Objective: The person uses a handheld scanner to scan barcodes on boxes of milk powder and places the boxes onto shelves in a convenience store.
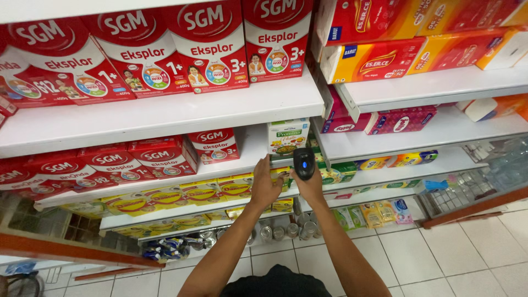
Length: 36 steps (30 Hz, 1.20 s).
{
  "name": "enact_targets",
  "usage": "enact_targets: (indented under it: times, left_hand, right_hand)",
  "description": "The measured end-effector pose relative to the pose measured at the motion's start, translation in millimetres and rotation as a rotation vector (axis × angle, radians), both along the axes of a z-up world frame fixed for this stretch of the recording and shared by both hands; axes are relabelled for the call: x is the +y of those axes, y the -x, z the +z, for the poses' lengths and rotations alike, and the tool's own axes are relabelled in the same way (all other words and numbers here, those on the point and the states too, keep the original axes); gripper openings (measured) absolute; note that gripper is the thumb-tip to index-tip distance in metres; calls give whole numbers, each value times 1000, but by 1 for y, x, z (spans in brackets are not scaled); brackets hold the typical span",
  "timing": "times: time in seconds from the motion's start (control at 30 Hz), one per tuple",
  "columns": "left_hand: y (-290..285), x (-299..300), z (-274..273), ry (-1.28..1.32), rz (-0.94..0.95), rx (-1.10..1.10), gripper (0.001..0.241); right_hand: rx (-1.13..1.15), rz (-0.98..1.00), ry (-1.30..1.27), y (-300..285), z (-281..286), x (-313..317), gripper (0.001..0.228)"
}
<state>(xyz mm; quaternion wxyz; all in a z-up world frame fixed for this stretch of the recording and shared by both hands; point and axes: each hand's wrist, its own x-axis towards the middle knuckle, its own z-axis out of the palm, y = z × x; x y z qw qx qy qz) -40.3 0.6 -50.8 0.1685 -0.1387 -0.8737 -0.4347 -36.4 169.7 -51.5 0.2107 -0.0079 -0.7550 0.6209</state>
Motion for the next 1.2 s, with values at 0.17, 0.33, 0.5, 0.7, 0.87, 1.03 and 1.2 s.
enact_targets:
  times: [0.17,0.33,0.5,0.7,0.87,1.03,1.2]
  left_hand:
    - [-2,-3,-1,53,-28,50,85]
    - [-25,-11,8,20,-73,162,78]
    - [-64,-27,20,-61,-275,132,55]
    - [-101,-35,20,-61,-608,-265,16]
    - [-139,-43,7,-30,-1033,-283,16]
    - [-204,-39,-2,36,-1432,-440,17]
    - [-289,-28,-12,150,-1723,-494,17]
  right_hand:
    - [8,3,-67,-1,-6,4,51]
    - [-119,-50,12,-21,-20,14,43]
    - [-129,-96,177,-76,-24,13,25]
    - [-80,-208,408,-180,-10,-26,22]
    - [-229,-565,445,-287,-7,-85,22]
    - [-204,-964,336,-399,-14,-145,21]
    - [-312,-1365,657,-526,-35,-216,22]
